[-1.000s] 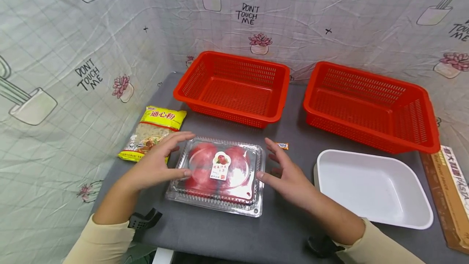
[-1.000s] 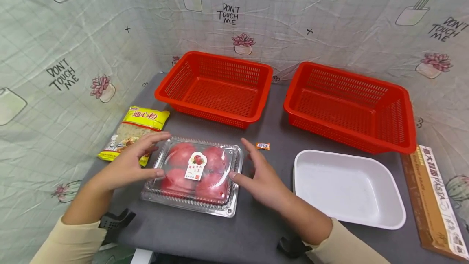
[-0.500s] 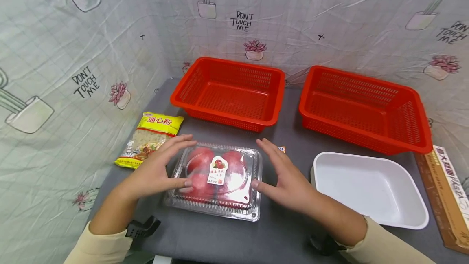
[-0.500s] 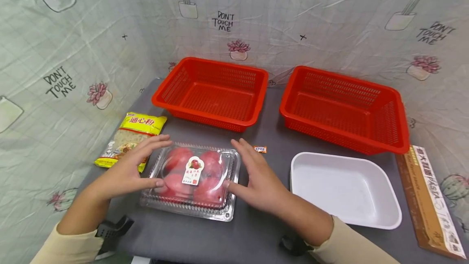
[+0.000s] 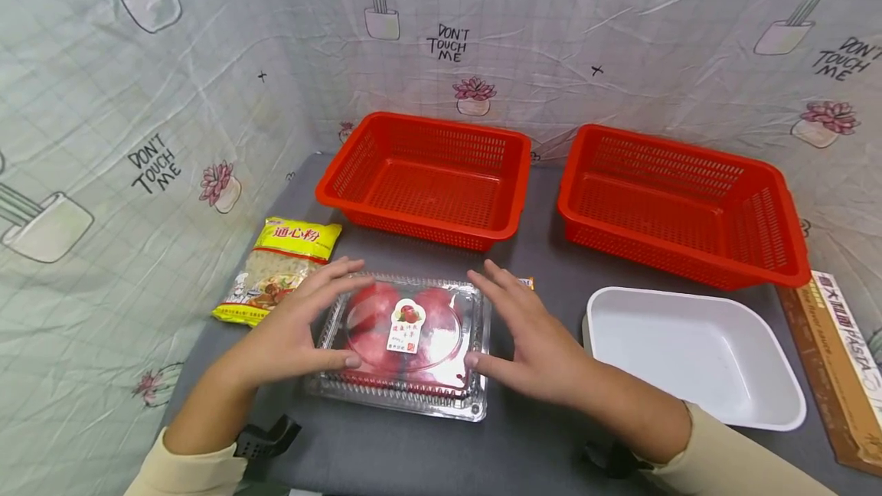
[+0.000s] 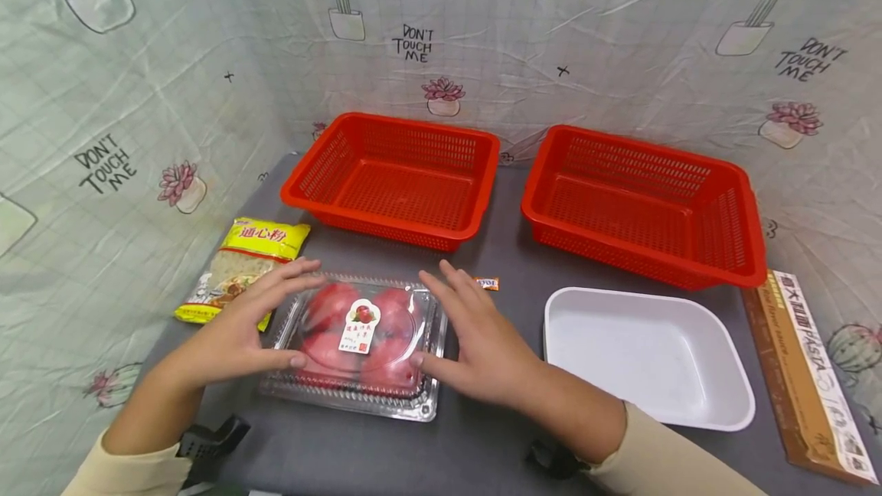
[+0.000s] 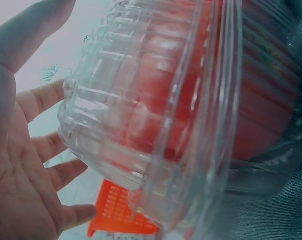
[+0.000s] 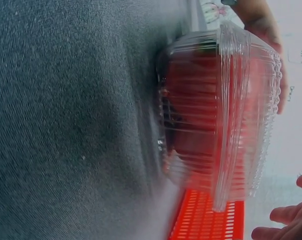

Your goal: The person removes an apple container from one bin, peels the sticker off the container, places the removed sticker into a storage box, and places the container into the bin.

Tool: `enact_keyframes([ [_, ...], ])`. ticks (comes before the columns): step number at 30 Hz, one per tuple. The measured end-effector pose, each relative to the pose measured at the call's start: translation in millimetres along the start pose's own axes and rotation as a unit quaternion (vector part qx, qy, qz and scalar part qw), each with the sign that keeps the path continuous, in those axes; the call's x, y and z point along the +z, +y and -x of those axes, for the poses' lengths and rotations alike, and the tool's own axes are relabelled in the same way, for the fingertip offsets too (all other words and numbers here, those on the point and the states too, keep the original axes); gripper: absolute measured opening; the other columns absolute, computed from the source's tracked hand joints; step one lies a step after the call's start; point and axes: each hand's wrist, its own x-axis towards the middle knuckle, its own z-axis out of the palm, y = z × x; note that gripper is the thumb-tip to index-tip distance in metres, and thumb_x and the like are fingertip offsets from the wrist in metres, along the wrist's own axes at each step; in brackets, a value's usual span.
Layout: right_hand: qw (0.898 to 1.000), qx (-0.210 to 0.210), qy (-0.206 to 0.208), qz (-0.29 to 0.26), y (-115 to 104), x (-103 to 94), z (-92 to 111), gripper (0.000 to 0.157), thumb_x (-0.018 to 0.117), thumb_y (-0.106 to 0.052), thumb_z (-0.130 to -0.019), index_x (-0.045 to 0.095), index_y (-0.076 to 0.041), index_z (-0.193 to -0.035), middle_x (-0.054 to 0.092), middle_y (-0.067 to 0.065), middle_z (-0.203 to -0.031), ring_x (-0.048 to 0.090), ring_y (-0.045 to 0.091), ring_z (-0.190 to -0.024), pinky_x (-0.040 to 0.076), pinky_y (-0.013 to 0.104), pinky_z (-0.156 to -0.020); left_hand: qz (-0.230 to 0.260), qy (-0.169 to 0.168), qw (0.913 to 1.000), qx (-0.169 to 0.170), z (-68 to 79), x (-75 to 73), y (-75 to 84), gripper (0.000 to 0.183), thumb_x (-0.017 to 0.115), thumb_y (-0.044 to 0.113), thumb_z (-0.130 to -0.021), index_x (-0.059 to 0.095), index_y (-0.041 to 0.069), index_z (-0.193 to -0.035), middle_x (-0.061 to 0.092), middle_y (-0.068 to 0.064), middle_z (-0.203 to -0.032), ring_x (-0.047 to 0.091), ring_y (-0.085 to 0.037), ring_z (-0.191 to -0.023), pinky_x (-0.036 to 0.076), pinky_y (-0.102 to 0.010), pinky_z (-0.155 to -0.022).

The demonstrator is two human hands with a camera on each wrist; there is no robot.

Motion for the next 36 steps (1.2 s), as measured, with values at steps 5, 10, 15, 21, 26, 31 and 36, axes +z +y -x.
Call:
enact_keyframes([
  [5, 1.0, -0.003, -0.014, 0.023, -1, -2.4, -3, 0.103, 0.085, -0.047, -0.088, 0.026, -0.031, -0.171, 0.018, 0.002, -0.177, 0.021, 0.036, -0.161, 0.017, 0.074, -0.123, -0.009, -0.004, 0.9998, 0.017, -2.9, -0.6, 2.2, 0.095, 0.097, 0.045, -0.075, 0.053, 0.028, -0.158, 0.037, 0.003, -0.168, 0.02, -0.03, -0.162, 0.031, -0.077, -0.114],
  [10, 0.999, -0.023, -0.018, 0.046, -2, -3.6, -6, 0.101, 0.086, -0.05, -0.086, 0.032, -0.027, -0.169, 0.022, 0.005, -0.176, 0.023, 0.04, -0.16, 0.021, 0.077, -0.12, -0.032, -0.014, 0.999, 0.03, -7.2, -1.9, 1.1, 0.093, 0.096, 0.044, -0.077, 0.053, 0.028, -0.158, 0.038, 0.002, -0.168, 0.021, -0.034, -0.161, 0.036, -0.077, -0.112],
  [15, 0.997, -0.035, -0.026, 0.068, -3, -2.5, -11, 0.096, 0.086, -0.052, -0.085, 0.041, -0.025, -0.165, 0.024, 0.006, -0.176, 0.023, 0.04, -0.16, 0.032, 0.075, -0.116, -0.076, -0.029, 0.9961, 0.032, -15.2, 0.5, 2.7, 0.09, 0.094, 0.05, -0.077, 0.056, 0.03, -0.156, 0.039, 0.001, -0.167, 0.023, -0.034, -0.16, 0.033, -0.075, -0.115],
  [21, 0.995, -0.037, -0.046, 0.08, -5, 0.5, -18, 0.091, 0.085, -0.054, -0.085, 0.046, -0.026, -0.163, 0.025, 0.004, -0.176, 0.022, 0.038, -0.16, 0.037, 0.071, -0.116, -0.111, -0.041, 0.9928, 0.022, -20.3, 6.2, 6.7, 0.089, 0.094, 0.054, -0.075, 0.059, 0.029, -0.153, 0.043, 0.0, -0.165, 0.028, -0.032, -0.158, 0.026, -0.071, -0.121],
  [26, 0.994, -0.056, -0.042, 0.088, -9, 3.2, -23, 0.085, 0.084, -0.053, -0.086, 0.052, -0.024, -0.159, 0.039, 0.007, -0.169, 0.032, 0.037, -0.156, 0.04, 0.067, -0.116, -0.111, -0.047, 0.9927, 0.001, -25.4, 10.2, 6.1, 0.09, 0.094, 0.058, -0.074, 0.059, 0.03, -0.152, 0.045, 0.0, -0.164, 0.032, -0.03, -0.156, 0.037, -0.068, -0.117],
  [31, 0.987, -0.089, -0.049, 0.125, -17, 7.5, -34, 0.075, 0.085, -0.05, -0.086, 0.06, -0.023, -0.152, 0.057, 0.002, -0.147, 0.05, 0.024, -0.137, 0.048, 0.05, -0.111, -0.095, -0.054, 0.9937, -0.022, -26.9, 12.2, 6.6, 0.094, 0.094, 0.062, -0.071, 0.06, 0.025, -0.151, 0.046, 0.0, -0.162, 0.031, -0.029, -0.156, 0.039, -0.066, -0.117],
  [36, 0.977, -0.11, -0.062, 0.171, -26, 12.1, -44, 0.074, 0.084, -0.052, -0.086, 0.062, -0.022, -0.15, 0.063, -0.001, -0.136, 0.055, 0.021, -0.123, 0.046, 0.049, -0.107, -0.091, -0.055, 0.994, -0.026, -28.4, 13.9, 7.3, 0.097, 0.095, 0.061, -0.07, 0.061, 0.022, -0.15, 0.046, 0.0, -0.162, 0.032, -0.029, -0.156, 0.04, -0.065, -0.117],
])
